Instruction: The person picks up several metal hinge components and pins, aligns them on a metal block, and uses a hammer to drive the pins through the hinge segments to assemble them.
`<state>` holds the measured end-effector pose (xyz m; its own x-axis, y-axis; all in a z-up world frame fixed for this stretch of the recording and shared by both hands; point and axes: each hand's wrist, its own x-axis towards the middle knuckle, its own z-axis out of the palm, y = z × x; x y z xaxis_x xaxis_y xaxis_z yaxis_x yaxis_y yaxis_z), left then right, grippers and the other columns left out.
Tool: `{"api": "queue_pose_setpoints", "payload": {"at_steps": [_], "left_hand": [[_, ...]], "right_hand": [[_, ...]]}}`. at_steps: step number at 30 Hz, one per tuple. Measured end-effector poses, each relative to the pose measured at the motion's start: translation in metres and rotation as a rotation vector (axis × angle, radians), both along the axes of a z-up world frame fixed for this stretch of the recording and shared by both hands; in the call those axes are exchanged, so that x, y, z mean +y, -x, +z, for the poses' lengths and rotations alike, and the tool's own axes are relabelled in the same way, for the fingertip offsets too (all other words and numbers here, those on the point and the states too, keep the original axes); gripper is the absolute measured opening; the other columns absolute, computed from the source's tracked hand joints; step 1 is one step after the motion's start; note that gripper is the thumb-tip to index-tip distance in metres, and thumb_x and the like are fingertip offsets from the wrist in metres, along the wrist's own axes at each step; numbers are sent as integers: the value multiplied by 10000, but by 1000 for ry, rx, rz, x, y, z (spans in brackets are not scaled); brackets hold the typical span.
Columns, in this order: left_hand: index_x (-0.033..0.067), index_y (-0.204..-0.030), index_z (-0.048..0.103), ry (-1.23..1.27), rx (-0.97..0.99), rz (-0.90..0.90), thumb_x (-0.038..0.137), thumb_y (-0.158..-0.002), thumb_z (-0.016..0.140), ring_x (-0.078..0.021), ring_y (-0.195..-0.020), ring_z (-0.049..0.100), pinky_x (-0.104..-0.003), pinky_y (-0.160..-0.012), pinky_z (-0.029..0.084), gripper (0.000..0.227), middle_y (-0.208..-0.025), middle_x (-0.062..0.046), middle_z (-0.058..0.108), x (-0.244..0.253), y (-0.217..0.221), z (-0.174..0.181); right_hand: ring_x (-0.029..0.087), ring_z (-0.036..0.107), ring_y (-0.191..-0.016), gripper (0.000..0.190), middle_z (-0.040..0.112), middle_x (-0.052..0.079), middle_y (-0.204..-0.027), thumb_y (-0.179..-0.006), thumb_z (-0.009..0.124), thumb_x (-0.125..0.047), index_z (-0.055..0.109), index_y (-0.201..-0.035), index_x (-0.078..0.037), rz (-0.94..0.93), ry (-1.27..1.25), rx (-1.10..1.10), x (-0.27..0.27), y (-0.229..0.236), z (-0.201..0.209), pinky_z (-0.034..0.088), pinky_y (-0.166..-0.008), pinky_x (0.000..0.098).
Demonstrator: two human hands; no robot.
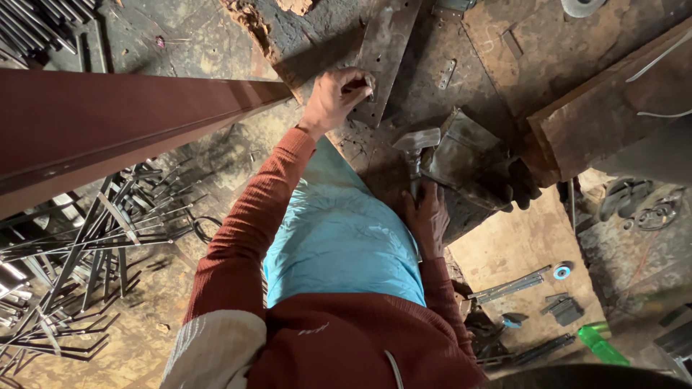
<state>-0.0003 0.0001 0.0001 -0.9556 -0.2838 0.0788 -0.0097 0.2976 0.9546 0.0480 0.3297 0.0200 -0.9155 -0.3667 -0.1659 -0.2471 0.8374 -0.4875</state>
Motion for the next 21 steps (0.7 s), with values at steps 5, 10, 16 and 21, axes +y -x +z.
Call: {"api": "queue_pose_setpoints", "payload": {"at_steps": [5, 10, 16, 21], "left_hand": [[32, -1094, 728, -15, -22, 5, 91, -942, 772, -166, -867, 780, -303, -763, 628, 169, -996, -90, 786, 1, 0, 2], [39, -1113, 731, 39, -13, 10, 123, -944, 776, -196, -888, 776, -328, -779, 615, 194, -1027, -98, 788, 1, 0, -2], [36, -1139, 727, 83, -36, 19, 160, -944, 781, -237, -917, 773, -357, -814, 610, 237, -1066, -122, 783, 1, 0, -11], [33, -1141, 725, 83, -27, 21, 167, -951, 778, -245, -940, 776, -357, -826, 612, 239, -1091, -133, 782, 1, -1, -15]], "right_hand": [[434, 628, -914, 376, 631, 192, -1063, -918, 765, -290, 581, -1143, -50, 9, 4, 7, -1, 0, 3, 495, -716, 528], [429, 635, -928, 391, 638, 187, -1078, -906, 765, -282, 584, -1165, -52, 2, 2, 13, -2, 0, 1, 502, -725, 524], [427, 636, -926, 391, 637, 188, -1073, -912, 771, -295, 585, -1159, -54, -5, -31, 2, -1, 0, 0, 503, -729, 524], [429, 637, -924, 398, 637, 189, -1080, -915, 762, -295, 582, -1176, -55, 4, -12, 15, -1, -1, 1, 506, -724, 522]]}}
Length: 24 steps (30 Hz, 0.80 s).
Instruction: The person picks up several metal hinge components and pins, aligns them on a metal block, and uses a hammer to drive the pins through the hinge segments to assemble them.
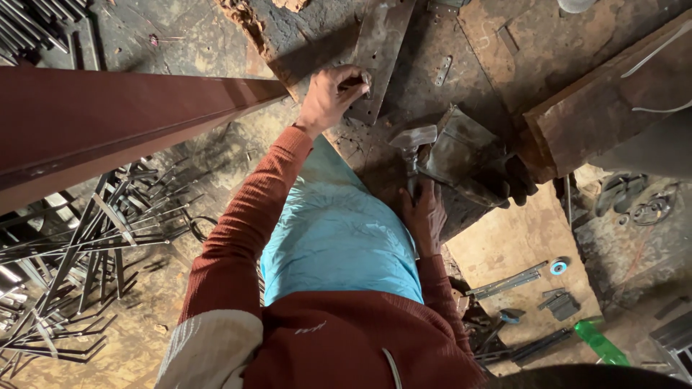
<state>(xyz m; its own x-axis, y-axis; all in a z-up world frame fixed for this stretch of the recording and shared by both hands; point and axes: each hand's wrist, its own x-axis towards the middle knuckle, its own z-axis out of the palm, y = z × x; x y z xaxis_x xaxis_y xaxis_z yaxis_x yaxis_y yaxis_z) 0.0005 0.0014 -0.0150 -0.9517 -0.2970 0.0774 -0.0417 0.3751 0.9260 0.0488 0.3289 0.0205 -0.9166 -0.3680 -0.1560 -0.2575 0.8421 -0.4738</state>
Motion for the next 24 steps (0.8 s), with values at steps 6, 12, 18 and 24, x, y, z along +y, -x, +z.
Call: {"api": "queue_pose_setpoints", "payload": {"at_steps": [6, 12, 18, 24], "left_hand": [[37, -1118, 729, -4, 19, -10, 149, -955, 780, -224, -909, 779, -348, -807, 611, 204, -1064, -117, 787, 0, 0, 0], [35, -1097, 733, -41, 13, -13, 136, -948, 772, -217, -885, 780, -347, -785, 608, 184, -1028, -109, 791, 0, 0, 6], [31, -1107, 728, 14, 19, 2, 149, -952, 782, -240, -889, 772, -357, -792, 607, 202, -1039, -122, 781, 1, -1, 8], [76, -1139, 739, 24, -9, 25, 162, -943, 767, -238, -880, 796, -335, -780, 636, 215, -1059, -105, 789, 7, -1, 16]], "right_hand": [[429, 641, -919, 403, 642, 186, -1078, -908, 772, -307, 578, -1156, -56, -22, -24, -34, 0, 0, -1, 502, -719, 528], [432, 639, -930, 385, 647, 185, -1075, -912, 773, -300, 582, -1141, -56, 4, 0, 3, 1, 0, -1, 501, -729, 523], [418, 641, -915, 389, 648, 175, -1048, -912, 769, -292, 585, -1162, -58, 8, 16, -3, 0, 1, 1, 501, -723, 516], [406, 642, -898, 397, 651, 161, -1033, -900, 783, -310, 588, -1139, -62, -17, -14, -20, -1, 1, 1, 500, -714, 512]]}}
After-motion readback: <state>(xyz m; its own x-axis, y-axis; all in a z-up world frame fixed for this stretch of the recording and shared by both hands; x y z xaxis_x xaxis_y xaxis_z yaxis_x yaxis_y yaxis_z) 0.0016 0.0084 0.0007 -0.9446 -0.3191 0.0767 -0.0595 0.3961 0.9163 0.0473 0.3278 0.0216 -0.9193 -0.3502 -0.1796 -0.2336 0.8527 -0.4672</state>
